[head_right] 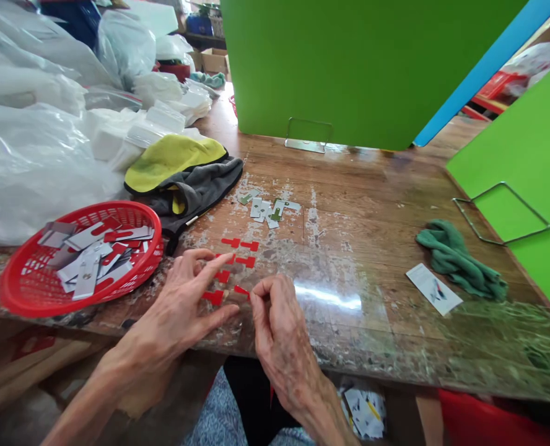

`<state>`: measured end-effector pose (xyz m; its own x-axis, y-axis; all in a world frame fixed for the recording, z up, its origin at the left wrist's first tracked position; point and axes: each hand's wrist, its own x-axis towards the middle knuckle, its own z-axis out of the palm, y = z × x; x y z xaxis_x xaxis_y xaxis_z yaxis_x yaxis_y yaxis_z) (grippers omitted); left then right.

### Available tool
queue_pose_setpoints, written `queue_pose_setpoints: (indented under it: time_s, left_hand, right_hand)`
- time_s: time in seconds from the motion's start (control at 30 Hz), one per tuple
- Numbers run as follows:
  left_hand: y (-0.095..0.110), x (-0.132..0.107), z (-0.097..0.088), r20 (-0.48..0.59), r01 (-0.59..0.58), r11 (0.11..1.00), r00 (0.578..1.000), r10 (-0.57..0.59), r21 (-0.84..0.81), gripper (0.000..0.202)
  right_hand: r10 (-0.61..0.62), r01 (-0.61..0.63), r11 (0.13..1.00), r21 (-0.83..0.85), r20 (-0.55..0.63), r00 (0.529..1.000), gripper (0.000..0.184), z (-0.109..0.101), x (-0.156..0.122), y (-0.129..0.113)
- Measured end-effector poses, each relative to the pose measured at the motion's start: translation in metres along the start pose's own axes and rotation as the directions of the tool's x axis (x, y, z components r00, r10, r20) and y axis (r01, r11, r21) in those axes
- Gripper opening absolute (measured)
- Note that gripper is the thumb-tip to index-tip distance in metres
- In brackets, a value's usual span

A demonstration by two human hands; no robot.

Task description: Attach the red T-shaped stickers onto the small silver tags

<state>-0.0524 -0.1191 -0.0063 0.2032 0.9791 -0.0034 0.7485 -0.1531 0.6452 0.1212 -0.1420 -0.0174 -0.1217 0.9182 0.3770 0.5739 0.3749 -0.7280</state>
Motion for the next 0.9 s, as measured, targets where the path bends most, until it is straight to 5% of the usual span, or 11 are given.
queue_pose_setpoints:
  time_s: [0.1,0.23,0.3,0.43,0.57,0.73,0.9]
  left_hand:
    - [0.006,-0.004,-0.009,0.059,0.002,0.951,0.998,0.017,-0.309,0.030]
    - [0.015,-0.005,-0.007,0.278,0.201,0.768,0.960,-0.031,-0.607,0.030]
    - [0.018,-0.005,-0.002,0.285,0.238,0.703,0.957,-0.052,-0.670,0.029]
    - [0.018,-0.007,0.008,0.277,0.286,0.652,0.953,-0.120,-0.702,0.030]
    - [0.018,-0.007,0.012,0.308,0.333,0.602,0.940,-0.148,-0.726,0.032]
    - [0.028,-0.006,0.011,0.299,0.318,0.622,0.944,-0.138,-0.715,0.033]
    - [0.048,0.013,0.001,0.196,0.193,0.870,0.974,-0.114,-0.453,0.030]
  right_hand:
    - [0.135,-0.140,0.985,0.096,0.060,0.989,0.013,-0.012,0.002,-0.004]
    - [0.314,-0.350,0.896,0.274,0.166,0.935,0.013,-0.013,0.000,-0.008]
    - [0.388,-0.419,0.829,0.370,0.158,0.908,0.014,-0.011,-0.002,-0.008]
    - [0.501,-0.510,0.757,0.409,0.137,0.854,0.045,-0.012,-0.003,-0.005]
    - [0.496,-0.564,0.723,0.398,0.268,0.826,0.037,-0.018,-0.003,-0.002]
    - [0.442,-0.580,0.611,0.538,0.375,0.815,0.025,-0.022,-0.001,-0.002]
    - [0.509,-0.499,0.674,0.545,0.147,0.848,0.030,-0.027,-0.001,0.001]
